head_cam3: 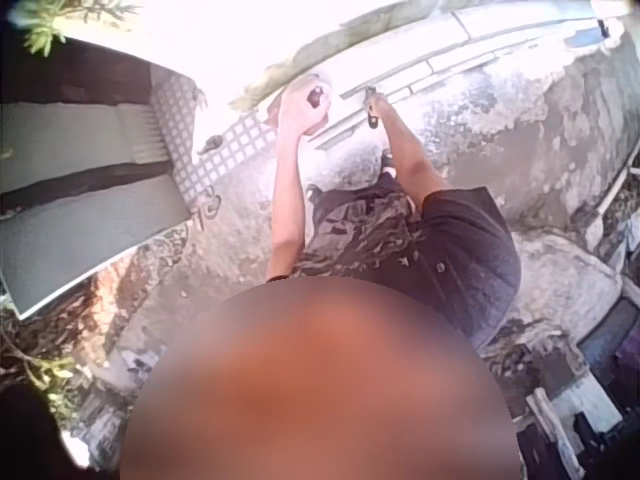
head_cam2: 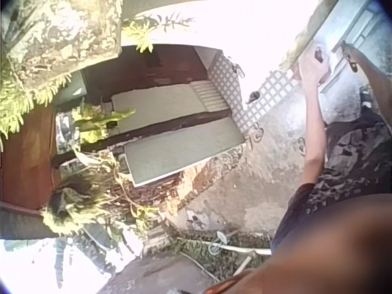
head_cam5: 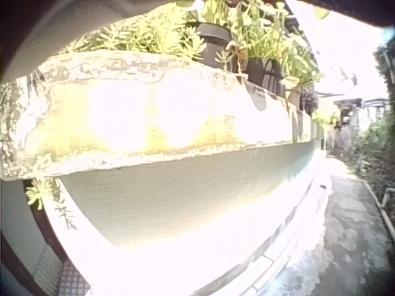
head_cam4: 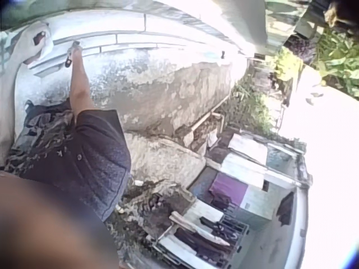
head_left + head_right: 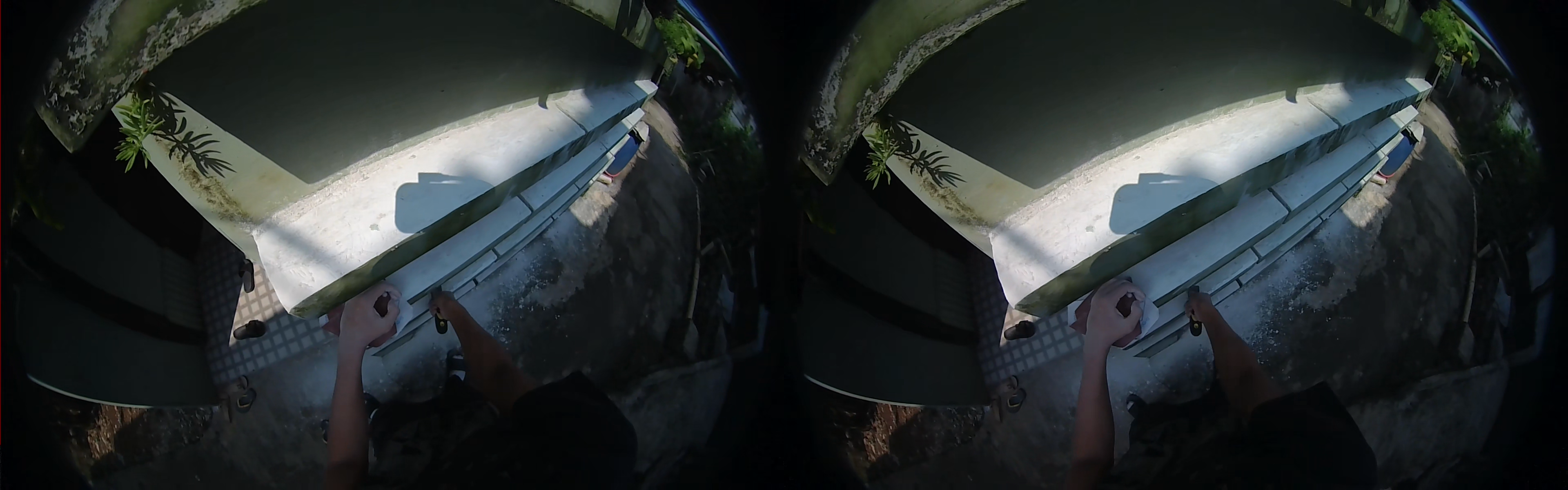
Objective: The person is scraping and sanding concrete outdoor steps to prepare them for finishing.
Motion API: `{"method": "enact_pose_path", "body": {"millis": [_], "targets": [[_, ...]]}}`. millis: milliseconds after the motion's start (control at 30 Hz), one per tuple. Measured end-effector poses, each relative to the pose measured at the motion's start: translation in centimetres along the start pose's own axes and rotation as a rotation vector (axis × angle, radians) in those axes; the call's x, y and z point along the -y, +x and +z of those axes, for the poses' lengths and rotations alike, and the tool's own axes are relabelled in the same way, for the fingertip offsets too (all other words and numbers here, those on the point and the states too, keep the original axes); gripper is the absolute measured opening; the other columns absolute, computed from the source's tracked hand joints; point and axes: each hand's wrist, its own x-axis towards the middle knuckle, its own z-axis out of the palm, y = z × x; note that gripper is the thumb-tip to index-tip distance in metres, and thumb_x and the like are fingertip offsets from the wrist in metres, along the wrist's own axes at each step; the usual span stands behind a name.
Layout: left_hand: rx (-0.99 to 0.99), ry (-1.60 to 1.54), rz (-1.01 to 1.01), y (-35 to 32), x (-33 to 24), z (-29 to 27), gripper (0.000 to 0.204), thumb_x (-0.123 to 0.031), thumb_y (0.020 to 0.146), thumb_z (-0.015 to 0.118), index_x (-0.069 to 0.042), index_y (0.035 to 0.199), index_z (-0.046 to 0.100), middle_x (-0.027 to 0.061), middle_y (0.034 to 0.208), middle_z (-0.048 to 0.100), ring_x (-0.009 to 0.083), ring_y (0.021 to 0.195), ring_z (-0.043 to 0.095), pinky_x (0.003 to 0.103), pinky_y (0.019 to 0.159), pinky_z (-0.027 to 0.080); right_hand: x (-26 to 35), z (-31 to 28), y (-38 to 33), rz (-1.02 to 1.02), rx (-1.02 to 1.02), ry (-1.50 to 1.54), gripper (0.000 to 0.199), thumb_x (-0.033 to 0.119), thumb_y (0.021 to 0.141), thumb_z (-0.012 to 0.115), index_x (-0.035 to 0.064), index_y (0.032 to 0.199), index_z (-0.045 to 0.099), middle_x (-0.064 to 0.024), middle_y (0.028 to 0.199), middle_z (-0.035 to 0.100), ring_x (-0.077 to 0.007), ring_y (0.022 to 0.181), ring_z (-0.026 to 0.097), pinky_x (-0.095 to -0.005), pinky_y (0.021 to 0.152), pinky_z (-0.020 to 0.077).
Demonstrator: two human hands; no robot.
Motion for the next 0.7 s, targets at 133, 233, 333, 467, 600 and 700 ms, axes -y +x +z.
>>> {"method": "enact_pose_path", "body": {"millis": [133, 233, 333, 467, 600, 700], "targets": [[0.067, -0.022, 0.012, 0.1, 0.0, 0.7, 0.014, -0.008, 0.067, 0.056, -0.009, 0.081, 0.059, 0.0076, 0.077, 0.061, 0.0228, 0.073, 0.062, 0.031, 0.069, 0.048, 0.5, -1.6, 1.1, -0.247, 0.203, -0.231, 0.013, 0.021, 0.080, 0.053, 0.0105, 0.079, 0.046, -0.0085, 0.054, 0.043, -0.0188, 0.045, 0.043, -0.0351, 0.043, 0.0360], [0.032, -0.040, -0.002, 0.3, -0.1, 0.7, 0.015, -0.008, 0.067, 0.056, -0.009, 0.081, 0.059, 0.0076, 0.075, 0.060, 0.0229, 0.072, 0.061, 0.031, 0.069, 0.048, -0.5, -1.5, -0.4, -0.250, 0.134, -0.262, 0.016, 0.023, 0.083, 0.051, 0.0092, 0.081, 0.042, -0.0058, 0.058, 0.042, -0.0161, 0.046, 0.040, -0.0317, 0.043, 0.0351], [0.049, 0.000, -0.014, -0.2, 1.0, 0.1, 0.015, -0.007, 0.067, 0.056, -0.009, 0.081, 0.059, 0.0078, 0.074, 0.060, 0.0228, 0.070, 0.061, 0.031, 0.068, 0.048, -3.0, 1.2, -6.6, 0.136, 0.182, 0.003, 0.023, 0.025, 0.092, 0.038, 0.0082, 0.076, 0.037, -0.0002, 0.060, 0.038, -0.0118, 0.050, 0.036, -0.0249, 0.043, 0.0323], [0.048, -0.018, 0.007, 0.2, -0.3, -0.1, 0.015, -0.006, 0.065, 0.056, -0.008, 0.080, 0.059, 0.0081, 0.072, 0.059, 0.0214, 0.068, 0.061, 0.030, 0.066, 0.048, -8.1, -2.1, -13.1, 0.082, 0.239, 0.203, 0.015, 0.015, 0.087, 0.041, 0.0073, 0.074, 0.040, -0.0006, 0.063, 0.042, -0.0111, 0.053, 0.040, -0.0240, 0.047, 0.0357], [0.010, -0.007, 0.081, 0.6, -0.9, 0.3, 0.011, -0.005, 0.063, 0.054, -0.005, 0.074, 0.057, 0.0091, 0.069, 0.057, 0.0236, 0.065, 0.058, 0.032, 0.064, 0.046, -9.1, -4.2, -16.1, -0.039, 0.101, -0.162, 0.010, 0.011, 0.084, 0.044, 0.0042, 0.077, 0.047, -0.0028, 0.067, 0.048, -0.0125, 0.056, 0.046, -0.0245, 0.049, 0.0404], [0.003, 0.068, 0.150, 0.7, -0.5, 0.7, 0.011, -0.003, 0.061, 0.054, -0.005, 0.072, 0.055, 0.0090, 0.069, 0.055, 0.0264, 0.067, 0.055, 0.034, 0.064, 0.045, -8.0, -6.4, -14.8, -0.031, -0.033, 0.087, 0.012, 0.012, 0.084, 0.046, 0.0004, 0.084, 0.049, -0.0059, 0.069, 0.052, -0.0144, 0.056, 0.051, -0.0271, 0.051, 0.0453]]}}
